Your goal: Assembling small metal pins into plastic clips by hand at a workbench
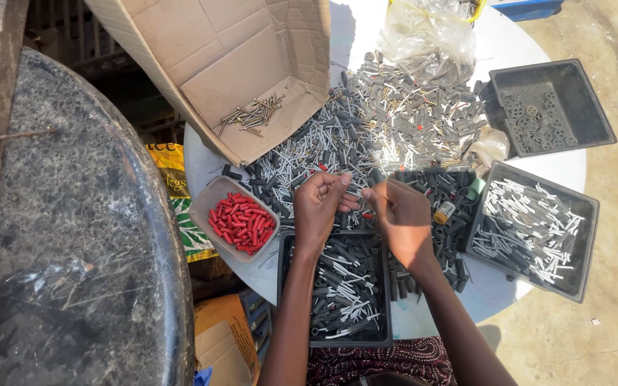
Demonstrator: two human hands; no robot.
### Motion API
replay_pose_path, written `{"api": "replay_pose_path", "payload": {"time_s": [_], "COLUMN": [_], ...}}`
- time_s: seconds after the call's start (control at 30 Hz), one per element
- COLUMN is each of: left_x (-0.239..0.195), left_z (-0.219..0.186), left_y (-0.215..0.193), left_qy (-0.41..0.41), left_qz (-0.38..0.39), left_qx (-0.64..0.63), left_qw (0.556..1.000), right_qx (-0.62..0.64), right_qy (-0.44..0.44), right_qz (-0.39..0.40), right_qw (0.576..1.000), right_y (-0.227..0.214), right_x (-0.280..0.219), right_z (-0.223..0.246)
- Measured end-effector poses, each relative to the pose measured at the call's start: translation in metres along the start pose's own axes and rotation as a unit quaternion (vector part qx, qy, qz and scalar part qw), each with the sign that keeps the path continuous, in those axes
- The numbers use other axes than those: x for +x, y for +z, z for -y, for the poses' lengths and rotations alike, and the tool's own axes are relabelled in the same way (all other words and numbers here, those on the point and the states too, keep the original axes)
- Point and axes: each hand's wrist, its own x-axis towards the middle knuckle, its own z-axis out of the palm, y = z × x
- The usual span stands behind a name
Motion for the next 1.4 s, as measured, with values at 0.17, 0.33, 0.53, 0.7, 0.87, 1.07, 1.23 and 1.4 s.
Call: {"api": "replay_pose_path", "payload": {"time_s": [0.17, 0.33, 0.53, 0.7, 0.87, 1.07, 1.23, 1.4], "left_x": [0.0, 0.003, -0.006, -0.009, -0.009, -0.032, -0.08, -0.12], "left_z": [0.002, 0.018, -0.002, -0.011, -0.024, -0.052, -0.09, -0.083], "left_y": [0.001, -0.004, 0.002, 0.006, 0.017, 0.02, -0.009, -0.04], "left_qy": [0.019, 0.036, 0.05, 0.049, 0.046, 0.139, 0.195, 0.19], "left_qz": [-0.001, 0.006, 0.013, -0.037, -0.116, -0.151, -0.166, -0.223], "left_qx": [-0.02, -0.015, 0.007, 0.008, 0.062, 0.1, 0.216, 0.361], "left_qw": [1.0, 0.999, 0.999, 0.998, 0.99, 0.974, 0.942, 0.885], "right_qx": [-0.006, -0.05, -0.078, 0.01, -0.03, -0.014, 0.008, 0.007], "right_qy": [0.029, -0.036, -0.081, 0.031, 0.119, 0.111, 0.081, 0.103], "right_qz": [0.027, 0.033, 0.001, -0.007, 0.037, 0.028, 0.037, 0.033], "right_qw": [0.999, 0.998, 0.994, 0.999, 0.992, 0.993, 0.996, 0.994], "right_y": [-0.003, 0.005, -0.002, -0.032, -0.052, -0.051, -0.054, -0.053], "right_x": [0.0, -0.001, -0.006, -0.026, -0.058, -0.065, -0.061, -0.062], "right_z": [0.019, 0.039, 0.043, 0.06, 0.047, 0.051, 0.051, 0.038]}}
